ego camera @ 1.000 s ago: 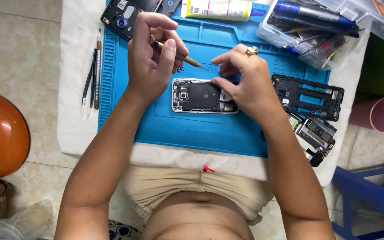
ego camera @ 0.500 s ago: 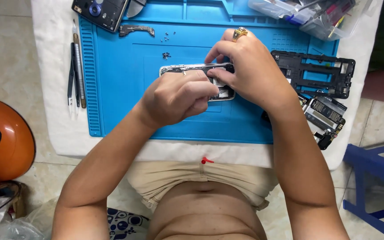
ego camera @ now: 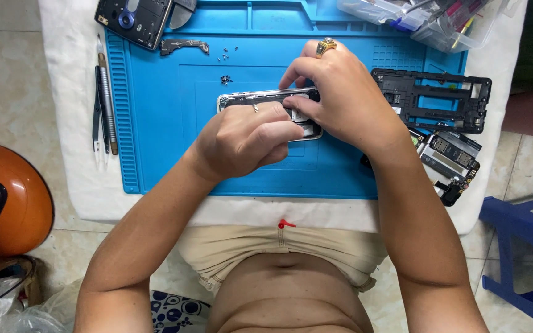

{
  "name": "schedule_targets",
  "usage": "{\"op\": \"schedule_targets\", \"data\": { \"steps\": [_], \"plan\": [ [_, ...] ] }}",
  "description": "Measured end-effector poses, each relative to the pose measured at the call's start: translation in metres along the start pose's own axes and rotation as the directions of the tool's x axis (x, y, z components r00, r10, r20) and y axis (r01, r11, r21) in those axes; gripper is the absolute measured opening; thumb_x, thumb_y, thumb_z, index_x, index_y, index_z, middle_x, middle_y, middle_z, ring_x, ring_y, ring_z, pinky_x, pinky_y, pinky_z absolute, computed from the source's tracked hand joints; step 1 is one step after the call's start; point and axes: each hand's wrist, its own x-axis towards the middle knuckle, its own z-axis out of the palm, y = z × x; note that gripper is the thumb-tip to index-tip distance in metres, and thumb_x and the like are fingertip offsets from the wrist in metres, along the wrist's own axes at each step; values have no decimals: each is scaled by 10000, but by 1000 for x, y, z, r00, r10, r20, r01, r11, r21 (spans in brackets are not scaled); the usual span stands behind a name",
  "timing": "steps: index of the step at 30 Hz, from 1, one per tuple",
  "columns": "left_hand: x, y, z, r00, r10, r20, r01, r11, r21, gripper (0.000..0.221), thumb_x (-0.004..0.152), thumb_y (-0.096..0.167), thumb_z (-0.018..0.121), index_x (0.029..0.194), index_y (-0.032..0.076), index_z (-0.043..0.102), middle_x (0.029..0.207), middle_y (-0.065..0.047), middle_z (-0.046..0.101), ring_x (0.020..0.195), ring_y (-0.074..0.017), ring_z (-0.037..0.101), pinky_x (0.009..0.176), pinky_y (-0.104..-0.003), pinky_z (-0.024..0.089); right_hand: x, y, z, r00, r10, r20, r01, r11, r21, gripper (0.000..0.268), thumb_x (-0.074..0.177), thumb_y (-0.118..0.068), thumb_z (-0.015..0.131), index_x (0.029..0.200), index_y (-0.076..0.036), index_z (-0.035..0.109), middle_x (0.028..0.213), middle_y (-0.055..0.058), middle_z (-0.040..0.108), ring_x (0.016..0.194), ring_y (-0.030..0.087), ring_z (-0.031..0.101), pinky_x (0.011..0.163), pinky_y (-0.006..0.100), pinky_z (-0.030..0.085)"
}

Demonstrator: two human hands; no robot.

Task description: Disassembling the internal structure of a mobile phone using a screwdriver and prying tools on a repair mat.

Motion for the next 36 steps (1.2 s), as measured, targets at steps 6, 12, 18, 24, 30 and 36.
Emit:
{"op": "schedule_targets", "data": {
  "steps": [6, 12, 18, 24, 30, 36],
  "plan": [
    [9, 5, -2, 999, 44, 19, -45, 996, 76, 197, 1027, -92, 530, 1196, 7, 503, 838, -131, 570, 664, -275, 521, 529, -390, 439, 0, -1, -1, 1000, 1, -3, -1, 1000, -1, 106, 902, -149, 797, 994, -150, 744, 940, 54, 594, 944, 277, 556, 817, 431, 442],
    [32, 16, -10, 986, 50, 161, -101, 941, 323, 145, 1043, -11, 484, 1077, 80, 591, 816, -24, 484, 702, -195, 503, 553, -323, 454, -1, 1, 1, 1000, -11, -20, 12, 1000, 19, 68, 906, -144, 772, 969, -145, 746, 922, 49, 594, 909, 263, 556, 764, 414, 448],
    [59, 30, -30, 939, -38, 343, -148, 853, 500, 330, 1108, 301, 723, 919, 134, 511, 922, -21, 640, 836, -165, 651, 709, -304, 569, -1, -1, 0, 1000, 23, 3, -23, 1000, 10, 151, 853, -60, 702, 958, -159, 746, 921, 42, 587, 905, 269, 528, 724, 403, 441],
    [63, 35, -32, 832, -102, 545, -173, 886, 430, 271, 850, -100, 542, 1042, 92, 540, 983, -44, 566, 895, -209, 570, 800, -306, 522, -2, 2, 1, 1000, -18, -16, 18, 999, 27, 257, 789, 6, 648, 974, -150, 736, 930, 43, 589, 906, 264, 546, 731, 405, 444],
    [69, 47, -33, 867, -197, 457, -164, 753, 637, 277, 1146, 309, 569, 905, 176, 535, 871, 36, 589, 746, -93, 587, 658, -263, 523, 0, 3, 2, 999, -23, -36, 24, 999, 24, 151, 847, -47, 685, 941, -150, 744, 902, 42, 598, 867, 265, 548, 705, 399, 440],
    [76, 54, -38, 760, -182, 624, -332, 716, 614, 169, 952, -9, 531, 1003, 133, 605, 945, -10, 538, 803, -164, 506, 743, -303, 486, 0, 3, 3, 1000, 21, 11, -21, 1000, 14, 193, 843, -32, 665, 951, -176, 733, 917, 27, 584, 876, 252, 515, 712, 394, 427]
  ]
}}
